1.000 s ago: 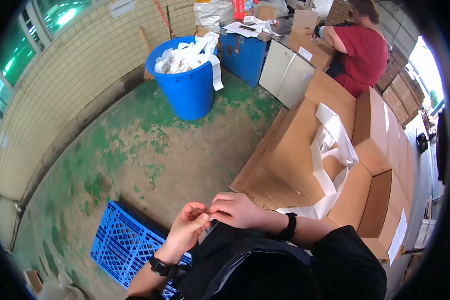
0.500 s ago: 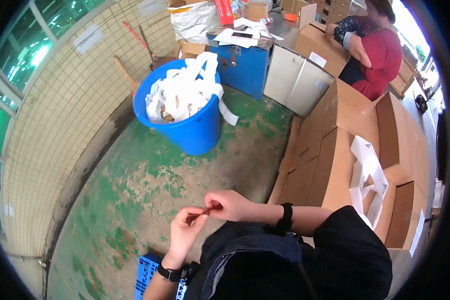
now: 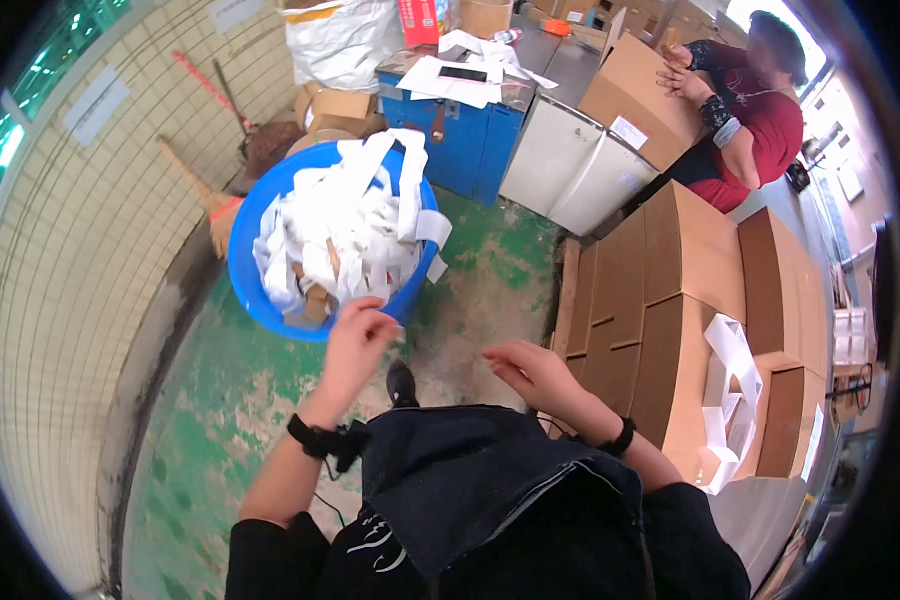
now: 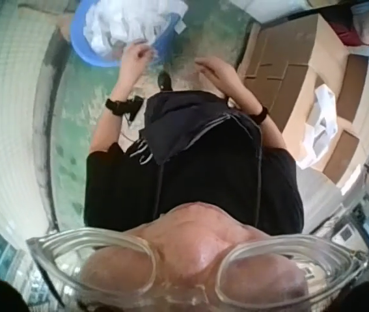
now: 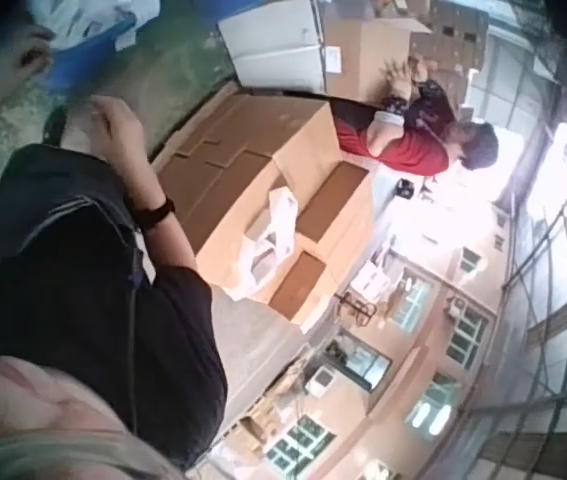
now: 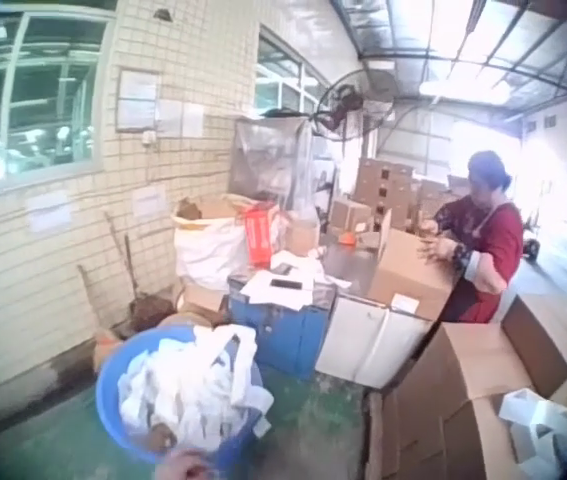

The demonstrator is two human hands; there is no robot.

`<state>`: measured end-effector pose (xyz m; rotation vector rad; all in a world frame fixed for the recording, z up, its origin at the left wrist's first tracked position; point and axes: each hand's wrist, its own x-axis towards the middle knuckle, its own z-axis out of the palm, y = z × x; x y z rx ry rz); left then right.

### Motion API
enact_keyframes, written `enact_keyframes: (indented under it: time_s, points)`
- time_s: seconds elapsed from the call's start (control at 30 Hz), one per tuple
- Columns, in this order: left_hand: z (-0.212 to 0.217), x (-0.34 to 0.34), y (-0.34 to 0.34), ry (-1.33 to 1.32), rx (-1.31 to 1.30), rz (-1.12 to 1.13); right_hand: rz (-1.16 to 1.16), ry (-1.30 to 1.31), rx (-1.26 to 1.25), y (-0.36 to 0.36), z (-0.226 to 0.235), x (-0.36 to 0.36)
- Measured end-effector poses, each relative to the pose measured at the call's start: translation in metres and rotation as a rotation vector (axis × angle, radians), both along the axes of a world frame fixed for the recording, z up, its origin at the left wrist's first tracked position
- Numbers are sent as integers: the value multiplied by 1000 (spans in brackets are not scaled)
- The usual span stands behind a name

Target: Move a pallet of boxes with a manual pallet jack and then apply a label to a box.

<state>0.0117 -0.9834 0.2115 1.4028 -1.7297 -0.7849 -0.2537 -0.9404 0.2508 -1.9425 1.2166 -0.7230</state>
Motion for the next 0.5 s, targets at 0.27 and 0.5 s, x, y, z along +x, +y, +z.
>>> enact_keyframes:
  time_s: [0.27, 0.5]
  points:
    - [-105, 135, -152, -324, -26, 36, -275, 263, 211, 27, -18, -22]
    - [-118, 172, -218, -656, 65, -59, -403, 335, 251, 42, -27, -19]
